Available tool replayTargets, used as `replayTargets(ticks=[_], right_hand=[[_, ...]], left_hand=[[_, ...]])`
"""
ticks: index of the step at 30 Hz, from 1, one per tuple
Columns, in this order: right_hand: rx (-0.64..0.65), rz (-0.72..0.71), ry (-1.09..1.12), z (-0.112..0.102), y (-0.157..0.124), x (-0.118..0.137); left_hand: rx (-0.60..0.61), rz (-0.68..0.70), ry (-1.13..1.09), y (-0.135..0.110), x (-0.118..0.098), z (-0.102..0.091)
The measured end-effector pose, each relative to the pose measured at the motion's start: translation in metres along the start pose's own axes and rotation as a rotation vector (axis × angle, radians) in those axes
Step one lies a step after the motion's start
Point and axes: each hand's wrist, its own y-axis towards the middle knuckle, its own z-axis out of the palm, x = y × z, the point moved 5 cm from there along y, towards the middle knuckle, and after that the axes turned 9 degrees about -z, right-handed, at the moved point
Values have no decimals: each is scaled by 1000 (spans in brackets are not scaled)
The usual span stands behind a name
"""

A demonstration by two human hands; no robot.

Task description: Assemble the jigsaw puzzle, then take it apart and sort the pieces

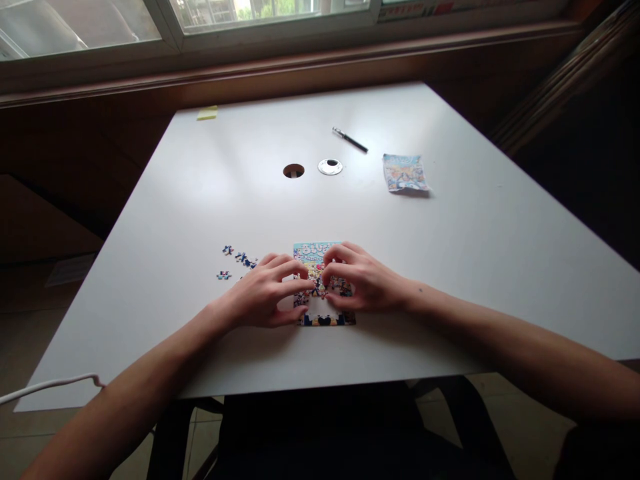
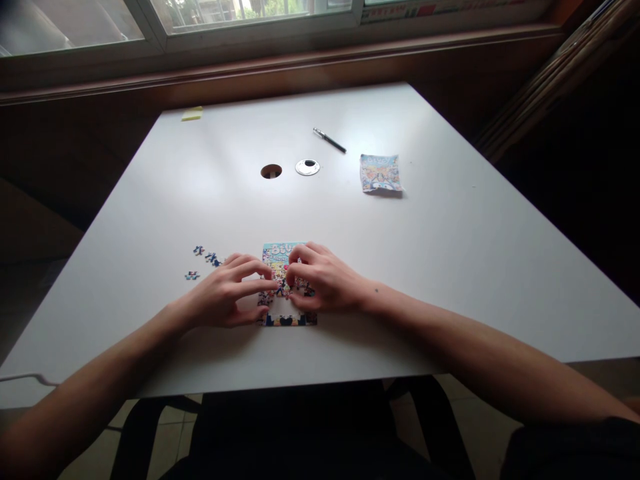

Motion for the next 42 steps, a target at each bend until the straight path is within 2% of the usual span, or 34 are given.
replayTargets(ticks=[7,13,24,31,37,42], right_hand=[[-44,1,40,-3,2,0],[-106,-74,60,-8,3,4],[-41,-82,48,-3,1,2],[53,-116,-108,-1,3,11],[63,-118,-98,-1,3,10],[34,-98,-65,-2,3,8]], left_hand=[[67,9,14,0,-2,1],[109,-5,3,0,-2,3],[128,-29,-2,0,-1,4],[141,-58,41,0,-5,7],[123,-42,132,0,-10,6],[88,-9,112,0,-9,6]])
